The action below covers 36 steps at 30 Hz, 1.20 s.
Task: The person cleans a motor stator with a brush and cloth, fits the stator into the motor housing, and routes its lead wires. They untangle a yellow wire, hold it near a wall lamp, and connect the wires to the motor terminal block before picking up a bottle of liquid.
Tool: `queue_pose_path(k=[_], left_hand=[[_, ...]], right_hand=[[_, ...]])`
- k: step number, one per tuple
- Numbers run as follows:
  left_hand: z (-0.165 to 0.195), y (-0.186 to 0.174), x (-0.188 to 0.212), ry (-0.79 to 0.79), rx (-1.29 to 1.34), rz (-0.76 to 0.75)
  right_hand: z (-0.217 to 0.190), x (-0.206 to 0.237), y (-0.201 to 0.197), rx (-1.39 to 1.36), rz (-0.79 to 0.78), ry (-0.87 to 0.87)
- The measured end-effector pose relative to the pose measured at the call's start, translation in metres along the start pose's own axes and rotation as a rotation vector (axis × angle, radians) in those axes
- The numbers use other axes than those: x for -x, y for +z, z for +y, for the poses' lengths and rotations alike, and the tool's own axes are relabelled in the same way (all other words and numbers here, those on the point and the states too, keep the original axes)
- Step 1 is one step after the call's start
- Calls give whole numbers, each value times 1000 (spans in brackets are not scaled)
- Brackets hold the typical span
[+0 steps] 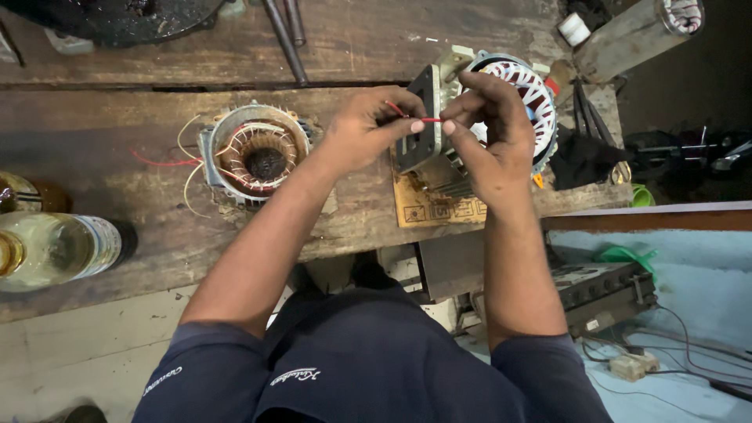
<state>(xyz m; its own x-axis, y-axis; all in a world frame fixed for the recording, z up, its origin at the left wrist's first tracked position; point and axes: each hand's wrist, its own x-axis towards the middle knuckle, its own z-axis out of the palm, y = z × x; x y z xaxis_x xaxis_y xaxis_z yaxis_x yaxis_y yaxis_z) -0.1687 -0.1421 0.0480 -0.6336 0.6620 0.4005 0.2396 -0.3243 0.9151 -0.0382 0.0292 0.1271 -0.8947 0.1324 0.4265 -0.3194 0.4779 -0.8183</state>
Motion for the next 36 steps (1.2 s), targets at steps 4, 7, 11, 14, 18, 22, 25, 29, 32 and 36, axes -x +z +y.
queue_pose_path(k=[4,7,11,14,18,22,25,29,32,36], left_hand=[[0,-1,-1,84,-85,-12],[-3,-3,-1,-67,-49,12],[-6,-7,-3,-73,-53,21],[-8,-5,-6,-109,7,5],[-11,-3,-11,-106,33,-28],[-13,1,-12,-140,-14,-6],[-13,2,-12,-155,40,-29],[-14,3,-10,-131,5,-12],[-16,6,-9,-121,25,7],[-20,8,-7,-77,39,49]], right_hand=[[-4,3,-4,-189,95,83],[-25,18,-23,-151,116,148],[-52,46,-64,408,-115,331],[-39,61,-67,500,20,187],[-19,72,-62,174,191,277],[-11,74,-61,-296,235,274],[-10,80,-61,-472,243,286],[-6,94,-63,-524,303,320],[-1,104,-64,-414,339,294],[1,121,-65,-251,402,341]])
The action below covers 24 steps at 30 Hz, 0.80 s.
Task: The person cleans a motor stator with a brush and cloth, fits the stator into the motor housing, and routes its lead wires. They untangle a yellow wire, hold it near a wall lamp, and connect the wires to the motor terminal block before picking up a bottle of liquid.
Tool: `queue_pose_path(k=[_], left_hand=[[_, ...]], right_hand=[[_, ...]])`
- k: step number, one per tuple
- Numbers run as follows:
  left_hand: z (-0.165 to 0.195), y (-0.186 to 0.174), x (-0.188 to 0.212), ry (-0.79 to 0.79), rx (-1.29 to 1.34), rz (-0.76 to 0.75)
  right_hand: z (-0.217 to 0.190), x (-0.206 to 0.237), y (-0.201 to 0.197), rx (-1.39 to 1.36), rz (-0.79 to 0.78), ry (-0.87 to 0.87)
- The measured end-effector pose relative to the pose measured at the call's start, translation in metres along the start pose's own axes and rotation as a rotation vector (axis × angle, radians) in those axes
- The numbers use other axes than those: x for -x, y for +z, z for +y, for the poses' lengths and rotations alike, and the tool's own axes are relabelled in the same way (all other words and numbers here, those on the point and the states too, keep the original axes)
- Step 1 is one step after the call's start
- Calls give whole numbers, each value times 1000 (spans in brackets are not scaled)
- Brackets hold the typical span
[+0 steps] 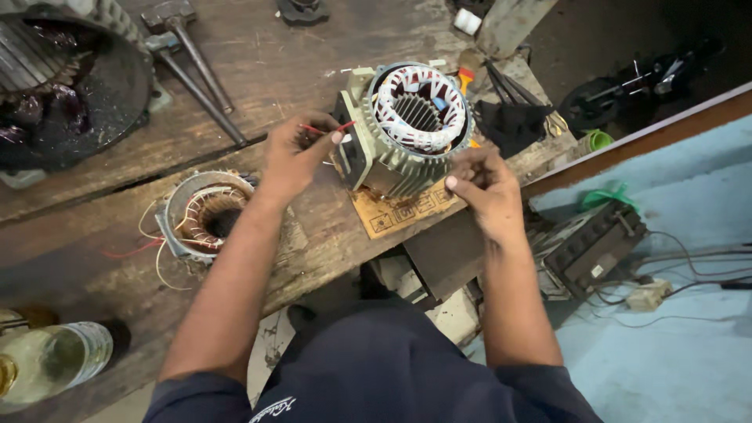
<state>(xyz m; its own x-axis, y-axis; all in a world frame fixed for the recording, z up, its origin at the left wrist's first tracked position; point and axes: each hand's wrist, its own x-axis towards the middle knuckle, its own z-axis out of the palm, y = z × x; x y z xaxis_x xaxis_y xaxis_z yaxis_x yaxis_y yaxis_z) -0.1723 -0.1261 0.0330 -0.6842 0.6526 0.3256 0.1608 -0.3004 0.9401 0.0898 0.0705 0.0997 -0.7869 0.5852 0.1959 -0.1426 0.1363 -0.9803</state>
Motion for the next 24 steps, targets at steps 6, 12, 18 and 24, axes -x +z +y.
queue_pose_path(k=[6,12,18,24], left_hand=[[-23,-4,8,-63,42,186],[-63,-4,22,-158,336,506],[-97,5,38,-426,464,576],[-108,38,44,-695,254,248]], right_hand=[[15,23,-9,247,58,42],[44,39,-17,687,-7,-72],[69,45,-26,809,-33,22],[76,35,-61,833,38,-90]])
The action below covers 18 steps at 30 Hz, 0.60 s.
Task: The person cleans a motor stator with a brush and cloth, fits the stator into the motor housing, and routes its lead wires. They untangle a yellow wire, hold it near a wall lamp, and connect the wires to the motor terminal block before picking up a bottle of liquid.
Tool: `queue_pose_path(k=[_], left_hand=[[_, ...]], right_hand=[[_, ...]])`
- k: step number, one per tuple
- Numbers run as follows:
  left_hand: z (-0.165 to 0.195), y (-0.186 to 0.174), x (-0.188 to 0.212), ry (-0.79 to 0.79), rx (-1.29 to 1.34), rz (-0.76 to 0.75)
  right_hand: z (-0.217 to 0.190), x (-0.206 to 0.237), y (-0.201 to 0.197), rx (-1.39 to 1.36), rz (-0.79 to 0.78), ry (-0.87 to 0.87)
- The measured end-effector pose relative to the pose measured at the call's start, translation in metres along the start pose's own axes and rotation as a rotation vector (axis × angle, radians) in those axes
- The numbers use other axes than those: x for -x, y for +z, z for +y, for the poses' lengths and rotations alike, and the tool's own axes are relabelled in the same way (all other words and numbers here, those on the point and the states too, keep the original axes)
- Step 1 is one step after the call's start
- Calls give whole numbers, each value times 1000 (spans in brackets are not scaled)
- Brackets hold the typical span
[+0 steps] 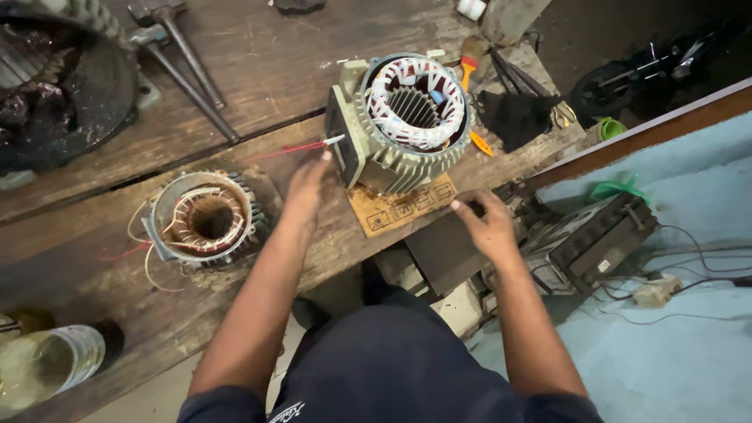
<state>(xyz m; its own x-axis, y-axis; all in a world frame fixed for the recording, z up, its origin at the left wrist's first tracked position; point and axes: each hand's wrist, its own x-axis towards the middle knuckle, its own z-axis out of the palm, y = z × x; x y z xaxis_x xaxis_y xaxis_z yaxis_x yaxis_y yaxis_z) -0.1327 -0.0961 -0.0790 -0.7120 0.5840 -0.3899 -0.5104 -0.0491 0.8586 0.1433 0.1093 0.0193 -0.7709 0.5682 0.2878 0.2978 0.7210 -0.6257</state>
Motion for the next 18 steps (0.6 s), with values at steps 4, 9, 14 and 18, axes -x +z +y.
queue_pose_path(k=[4,9,14,18], left_hand=[[4,23,2,362,-197,-102],[10,35,-13,307,-363,-38],[6,38,-34,176,-437,88],[12,44,-34,119,-291,169]], right_hand=[[35,-21,-7,-126,53,163],[88,-66,1,-300,85,175],[133,-117,28,-411,-2,210],[174,-139,27,298,68,-121]])
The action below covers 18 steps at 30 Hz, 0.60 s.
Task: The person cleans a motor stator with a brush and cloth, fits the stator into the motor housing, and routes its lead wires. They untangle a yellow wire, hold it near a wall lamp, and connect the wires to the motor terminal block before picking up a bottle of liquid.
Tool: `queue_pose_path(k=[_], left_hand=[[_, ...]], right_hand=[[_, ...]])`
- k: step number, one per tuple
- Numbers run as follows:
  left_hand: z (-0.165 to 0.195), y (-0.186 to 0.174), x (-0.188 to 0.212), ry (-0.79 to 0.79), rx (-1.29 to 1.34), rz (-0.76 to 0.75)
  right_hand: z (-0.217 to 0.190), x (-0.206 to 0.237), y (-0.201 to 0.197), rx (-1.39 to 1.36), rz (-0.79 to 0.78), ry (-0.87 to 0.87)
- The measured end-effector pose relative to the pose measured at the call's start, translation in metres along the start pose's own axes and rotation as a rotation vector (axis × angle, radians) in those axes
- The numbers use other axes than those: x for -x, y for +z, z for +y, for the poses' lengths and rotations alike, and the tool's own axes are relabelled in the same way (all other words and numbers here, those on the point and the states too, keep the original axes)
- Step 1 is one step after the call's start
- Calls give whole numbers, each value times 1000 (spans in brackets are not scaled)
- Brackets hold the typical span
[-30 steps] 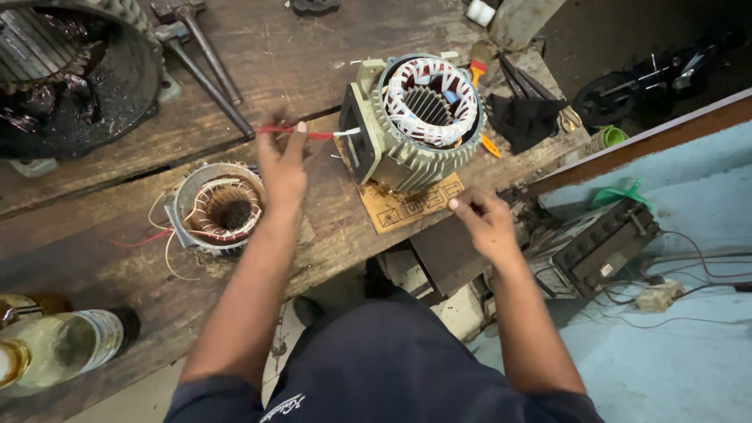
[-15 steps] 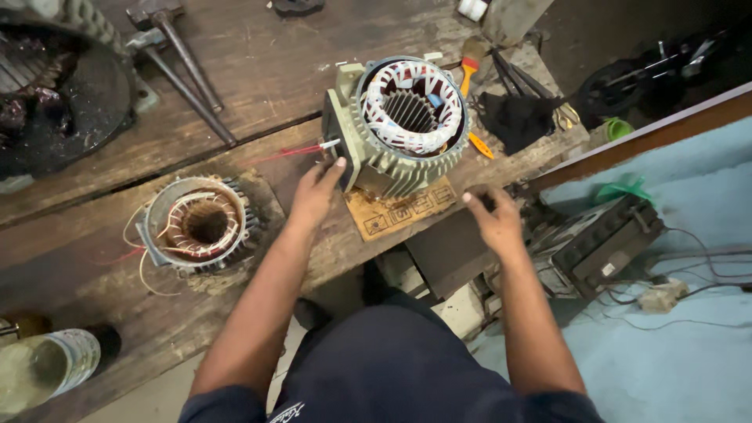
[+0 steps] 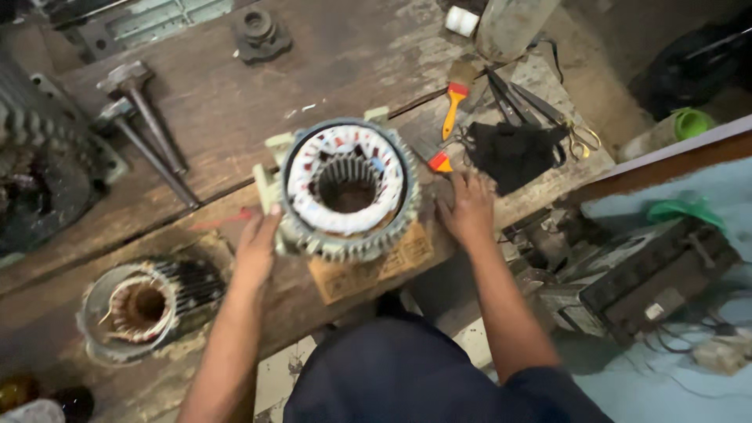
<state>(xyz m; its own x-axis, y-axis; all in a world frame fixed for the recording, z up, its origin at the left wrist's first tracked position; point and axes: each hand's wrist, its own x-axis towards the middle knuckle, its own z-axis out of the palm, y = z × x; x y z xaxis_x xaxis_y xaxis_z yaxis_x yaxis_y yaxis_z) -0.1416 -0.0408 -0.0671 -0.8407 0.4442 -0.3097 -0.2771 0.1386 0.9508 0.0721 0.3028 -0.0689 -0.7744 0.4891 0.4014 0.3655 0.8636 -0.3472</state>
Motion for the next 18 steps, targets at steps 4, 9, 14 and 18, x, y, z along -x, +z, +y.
queue_pose_path(k=[4,9,14,18], left_hand=[[14,6,14,32,-82,69],[30,20,23,-87,93,165],[40,26,21,-95,151,165],[40,20,11,-73,199,99]], right_hand=[[40,-11,12,128,-117,-90],[100,-33,32,122,-233,32],[142,-59,40,93,-94,158],[108,-66,37,-182,-44,182]])
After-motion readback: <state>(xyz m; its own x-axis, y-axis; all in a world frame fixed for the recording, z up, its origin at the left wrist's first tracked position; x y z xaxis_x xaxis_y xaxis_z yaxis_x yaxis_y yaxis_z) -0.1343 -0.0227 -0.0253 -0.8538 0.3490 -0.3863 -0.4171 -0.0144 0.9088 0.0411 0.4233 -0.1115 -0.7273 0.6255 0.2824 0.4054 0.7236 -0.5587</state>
